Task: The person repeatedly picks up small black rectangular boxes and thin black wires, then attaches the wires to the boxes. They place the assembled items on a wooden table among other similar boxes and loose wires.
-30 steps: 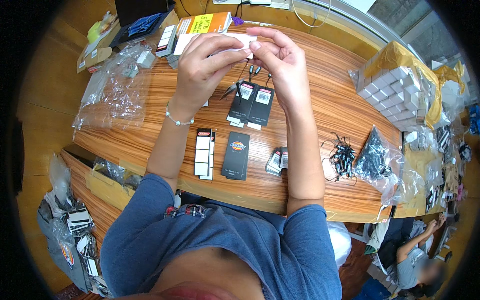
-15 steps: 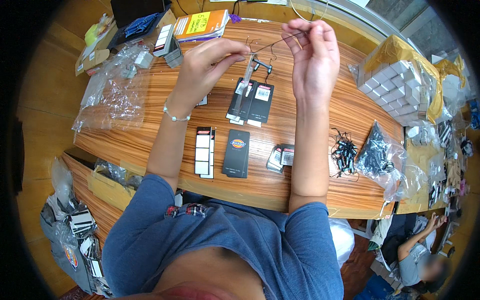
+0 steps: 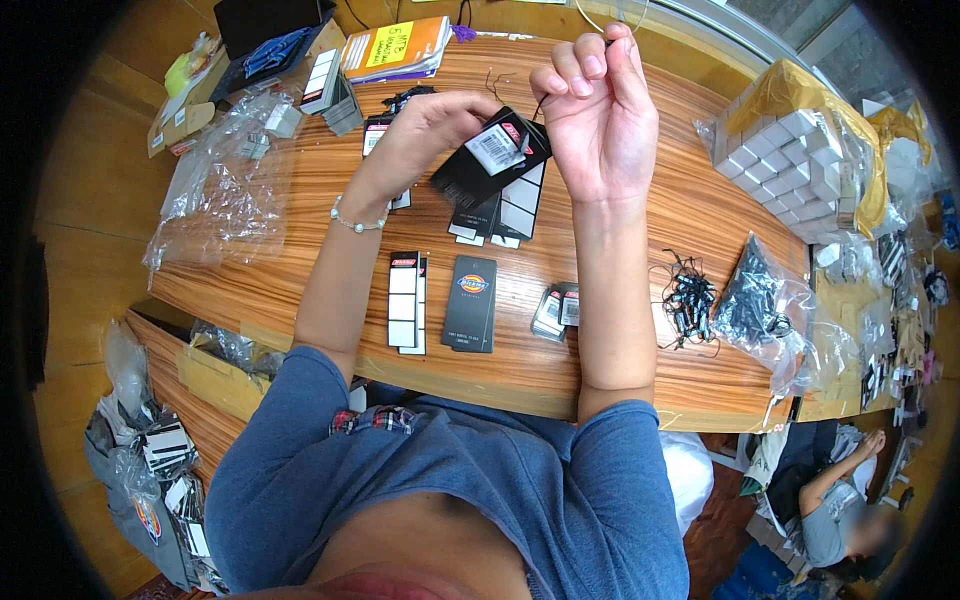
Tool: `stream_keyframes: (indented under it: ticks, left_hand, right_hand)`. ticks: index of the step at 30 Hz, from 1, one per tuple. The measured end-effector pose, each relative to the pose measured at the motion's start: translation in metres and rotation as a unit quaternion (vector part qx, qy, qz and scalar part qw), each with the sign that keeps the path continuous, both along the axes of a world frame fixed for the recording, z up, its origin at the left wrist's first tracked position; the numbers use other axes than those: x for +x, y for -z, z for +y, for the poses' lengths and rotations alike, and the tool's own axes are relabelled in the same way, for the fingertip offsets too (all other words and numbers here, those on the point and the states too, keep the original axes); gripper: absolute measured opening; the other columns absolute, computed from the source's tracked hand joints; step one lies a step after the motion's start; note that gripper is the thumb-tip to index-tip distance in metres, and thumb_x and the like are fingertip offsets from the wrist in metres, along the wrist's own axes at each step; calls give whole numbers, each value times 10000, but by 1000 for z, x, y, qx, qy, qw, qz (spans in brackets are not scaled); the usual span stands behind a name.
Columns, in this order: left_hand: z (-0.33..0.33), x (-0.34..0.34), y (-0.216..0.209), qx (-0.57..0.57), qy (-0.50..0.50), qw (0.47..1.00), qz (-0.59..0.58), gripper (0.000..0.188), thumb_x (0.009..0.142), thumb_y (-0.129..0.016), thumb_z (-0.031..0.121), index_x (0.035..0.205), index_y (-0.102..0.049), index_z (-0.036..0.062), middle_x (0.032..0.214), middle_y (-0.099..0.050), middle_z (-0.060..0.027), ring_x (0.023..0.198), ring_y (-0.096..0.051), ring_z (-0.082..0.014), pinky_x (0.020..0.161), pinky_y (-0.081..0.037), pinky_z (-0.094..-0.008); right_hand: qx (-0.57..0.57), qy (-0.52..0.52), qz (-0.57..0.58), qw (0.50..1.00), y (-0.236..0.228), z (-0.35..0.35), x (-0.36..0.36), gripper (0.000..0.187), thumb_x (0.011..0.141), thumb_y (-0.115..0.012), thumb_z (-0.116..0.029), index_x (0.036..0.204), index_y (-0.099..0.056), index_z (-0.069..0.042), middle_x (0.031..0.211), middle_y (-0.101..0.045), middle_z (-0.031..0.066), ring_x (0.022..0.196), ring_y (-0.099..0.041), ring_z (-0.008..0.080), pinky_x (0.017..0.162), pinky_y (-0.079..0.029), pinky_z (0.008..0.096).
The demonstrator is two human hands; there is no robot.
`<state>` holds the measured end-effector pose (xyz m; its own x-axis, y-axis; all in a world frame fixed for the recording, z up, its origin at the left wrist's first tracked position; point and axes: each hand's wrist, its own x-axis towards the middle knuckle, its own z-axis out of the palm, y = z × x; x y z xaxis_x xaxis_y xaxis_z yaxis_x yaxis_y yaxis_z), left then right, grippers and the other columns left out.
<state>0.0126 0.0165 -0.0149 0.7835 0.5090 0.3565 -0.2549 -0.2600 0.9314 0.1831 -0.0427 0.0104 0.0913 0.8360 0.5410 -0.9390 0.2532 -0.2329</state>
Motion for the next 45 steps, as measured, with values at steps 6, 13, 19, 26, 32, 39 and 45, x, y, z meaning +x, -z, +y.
stream_keyframes:
  ticks: [6,13,19,26,32,39,45]
  left_hand:
    - [-11,14,-1,-60,-39,989,-128,104,858,-522,1,928,-460,46,884,-550,-10,839,-565,-67,736,-473,-211]
    - [-14,7,-9,-16,-29,998,-52,209,844,-608,171,957,-487,43,885,-495,-3,859,-498,-56,775,-422,-196]
    - [-15,9,-6,-5,-89,996,8,206,780,-663,50,946,-547,15,933,-538,-11,904,-512,-76,810,-439,-223]
    - [-13,2,-14,193,-222,952,-84,176,739,-682,19,909,-642,7,916,-623,-53,808,-594,-100,739,-488,-206]
    - [-16,-1,-21,94,-222,961,-135,173,801,-611,13,971,-629,-17,904,-655,-76,813,-635,-121,730,-516,-213]
    - [-13,-5,-21,80,-212,966,-125,181,801,-616,17,977,-624,-25,918,-647,-84,817,-621,-115,749,-511,-218]
    - [-11,-9,-23,80,-182,976,-88,181,806,-598,-11,984,-611,-43,950,-635,-98,842,-604,-122,784,-505,-233]
  right_hand:
    - [2,-5,10,1000,-4,-5,1,161,950,-389,-174,961,-516,-77,678,-437,8,620,-371,106,619,-352,259]
    - [13,2,4,1000,-6,-6,2,177,951,-384,-170,970,-529,-70,677,-442,10,617,-373,106,628,-351,261]
    - [4,23,-11,1000,-7,-7,3,163,944,-407,-174,966,-528,-69,685,-452,11,630,-393,110,636,-361,270]
    - [-63,261,-374,888,-13,-17,-3,149,903,-489,-123,975,-571,-21,748,-536,14,659,-484,92,645,-418,250]
    - [-57,315,-520,792,-14,-19,-23,194,839,-489,-11,1032,-510,-2,739,-526,-6,716,-501,53,661,-409,190]
    - [-66,253,-492,830,-11,-18,-24,213,828,-510,-12,1027,-435,-29,737,-512,-14,694,-455,40,628,-366,176]
    - [-59,230,-496,835,-8,-14,-19,252,805,-515,14,1034,-419,-29,720,-513,-11,661,-447,34,590,-358,171]
